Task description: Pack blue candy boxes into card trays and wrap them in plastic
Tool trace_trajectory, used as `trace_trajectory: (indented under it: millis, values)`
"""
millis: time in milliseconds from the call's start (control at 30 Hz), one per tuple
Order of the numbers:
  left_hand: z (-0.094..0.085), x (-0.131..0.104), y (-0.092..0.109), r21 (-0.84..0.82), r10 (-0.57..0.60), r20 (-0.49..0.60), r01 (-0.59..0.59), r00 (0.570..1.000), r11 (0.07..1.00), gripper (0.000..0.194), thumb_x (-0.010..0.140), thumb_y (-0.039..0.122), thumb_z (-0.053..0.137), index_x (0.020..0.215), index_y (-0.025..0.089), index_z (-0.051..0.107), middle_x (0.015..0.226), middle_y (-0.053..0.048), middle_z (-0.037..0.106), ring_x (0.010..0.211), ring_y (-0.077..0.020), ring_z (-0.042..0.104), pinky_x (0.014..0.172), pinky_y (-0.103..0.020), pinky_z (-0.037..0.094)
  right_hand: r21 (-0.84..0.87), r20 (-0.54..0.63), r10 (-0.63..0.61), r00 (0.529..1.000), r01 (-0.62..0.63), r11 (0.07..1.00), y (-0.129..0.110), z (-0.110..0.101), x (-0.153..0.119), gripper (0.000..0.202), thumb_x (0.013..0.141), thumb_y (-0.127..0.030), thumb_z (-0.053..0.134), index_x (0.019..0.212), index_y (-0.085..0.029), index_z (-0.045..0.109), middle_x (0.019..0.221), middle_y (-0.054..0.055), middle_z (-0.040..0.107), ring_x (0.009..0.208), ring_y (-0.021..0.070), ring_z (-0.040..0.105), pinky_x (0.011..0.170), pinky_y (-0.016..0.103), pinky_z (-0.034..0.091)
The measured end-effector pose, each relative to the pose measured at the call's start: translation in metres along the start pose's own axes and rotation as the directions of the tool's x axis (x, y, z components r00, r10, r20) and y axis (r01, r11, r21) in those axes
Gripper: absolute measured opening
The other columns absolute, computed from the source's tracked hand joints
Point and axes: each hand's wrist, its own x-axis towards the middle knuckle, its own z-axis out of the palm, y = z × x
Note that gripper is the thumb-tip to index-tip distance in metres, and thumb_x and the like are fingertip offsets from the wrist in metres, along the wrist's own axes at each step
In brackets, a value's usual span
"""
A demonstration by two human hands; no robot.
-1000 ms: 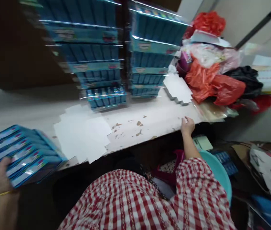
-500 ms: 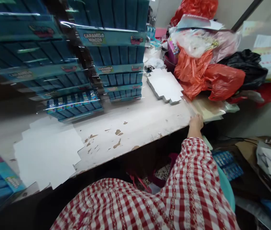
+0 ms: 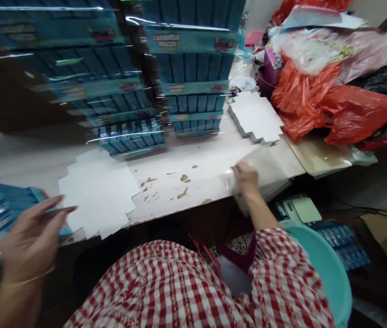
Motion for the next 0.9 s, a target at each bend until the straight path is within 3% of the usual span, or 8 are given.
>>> trace_trajectory:
  millis: [133,300,433,600,633,767,833,900]
  values:
    - [0.032,-0.005,0.006,-0.123,0.075,0.184,-0.052,0.980,0.991,0.026,0.079,0.027,0.058,0.104,0.024,0.060,0.113,-0.005,0.058,0.079,-0.0161,0.065,0.080,-0.036,0.053,0.287,0.080,-0.208,0.975,0.177,0.941,-0.119,0.058,-0.007,0.026,0.080,-0.038,0.053,0.063,-0.020,0.055,0.071,0.003,0.062,0.066,0.0140,0.053,0.063,0.026,0.037]
    - [0.019,-0.023,-0.005,-0.178,-0.050,0.253,0.097,0.966,0.979,0.030,0.080,0.037,0.056,0.103,0.018,0.061,0.111,-0.010,0.060,0.078,-0.0161,0.065,0.074,-0.032,0.054,0.640,0.345,0.035,0.938,-0.262,0.722,-0.176,0.101,0.001,0.039,0.067,-0.051,0.061,0.050,-0.019,0.050,0.048,-0.003,0.048,0.050,0.0096,0.042,0.050,0.024,0.033]
    - [0.007,-0.039,-0.025,-0.219,-0.207,0.233,0.259,0.950,0.941,0.035,0.081,0.043,0.053,0.101,0.015,0.061,0.101,-0.010,0.064,0.080,-0.0180,0.066,0.072,-0.031,0.054,0.730,0.435,0.106,0.894,-0.419,0.540,-0.169,0.096,0.016,0.040,0.071,-0.056,0.055,0.057,-0.018,0.053,0.047,-0.004,0.047,0.045,0.0084,0.041,0.047,0.023,0.034]
    - [0.011,-0.044,-0.018,-0.183,-0.088,0.244,0.135,0.966,0.974,0.045,0.079,0.044,0.056,0.114,0.016,0.056,0.114,-0.013,0.061,0.081,-0.0180,0.065,0.073,-0.034,0.054,0.728,0.349,-0.125,0.929,-0.185,0.660,-0.229,0.058,0.002,0.039,0.073,-0.052,0.057,0.054,-0.019,0.049,0.048,-0.004,0.048,0.043,0.0081,0.043,0.046,0.022,0.033]
    - [0.013,-0.042,-0.013,-0.140,0.002,0.241,0.033,0.970,0.990,0.053,0.076,0.043,0.061,0.121,0.017,0.051,0.123,-0.014,0.055,0.085,-0.0181,0.064,0.074,-0.033,0.054,0.717,0.343,-0.314,0.885,-0.031,0.696,-0.253,0.049,-0.007,0.036,0.074,-0.049,0.058,0.056,-0.018,0.053,0.050,-0.003,0.051,0.044,0.0081,0.044,0.047,0.022,0.033]
    - [0.013,-0.026,-0.003,-0.017,0.269,0.232,-0.273,0.935,0.962,0.062,0.075,0.031,0.064,0.131,0.019,0.041,0.130,-0.014,0.050,0.093,-0.0171,0.061,0.078,-0.030,0.052,0.741,0.364,-0.836,0.412,0.415,0.527,-0.335,0.018,-0.053,0.023,0.080,-0.037,0.057,0.067,-0.019,0.062,0.060,-0.002,0.061,0.056,0.0088,0.051,0.057,0.021,0.036]
    - [0.006,-0.019,-0.010,0.024,0.293,0.199,-0.303,0.935,0.953,0.036,0.080,0.024,0.056,0.115,0.017,0.056,0.105,-0.009,0.064,0.086,-0.0154,0.062,0.076,-0.028,0.051,0.777,0.341,-0.872,0.351,0.417,0.472,-0.350,0.012,-0.068,0.019,0.081,-0.038,0.057,0.079,-0.020,0.064,0.069,-0.002,0.064,0.058,0.0090,0.054,0.058,0.020,0.037]
    - [-0.006,-0.016,-0.022,0.047,0.269,0.109,-0.275,0.957,0.960,0.015,0.083,0.021,0.052,0.091,0.016,0.064,0.082,-0.005,0.067,0.076,-0.0140,0.062,0.072,-0.027,0.050,0.762,0.312,-0.851,0.423,0.424,0.490,-0.350,0.015,-0.075,0.025,0.079,-0.041,0.060,0.093,-0.021,0.063,0.076,-0.001,0.065,0.059,0.0098,0.055,0.057,0.021,0.039]
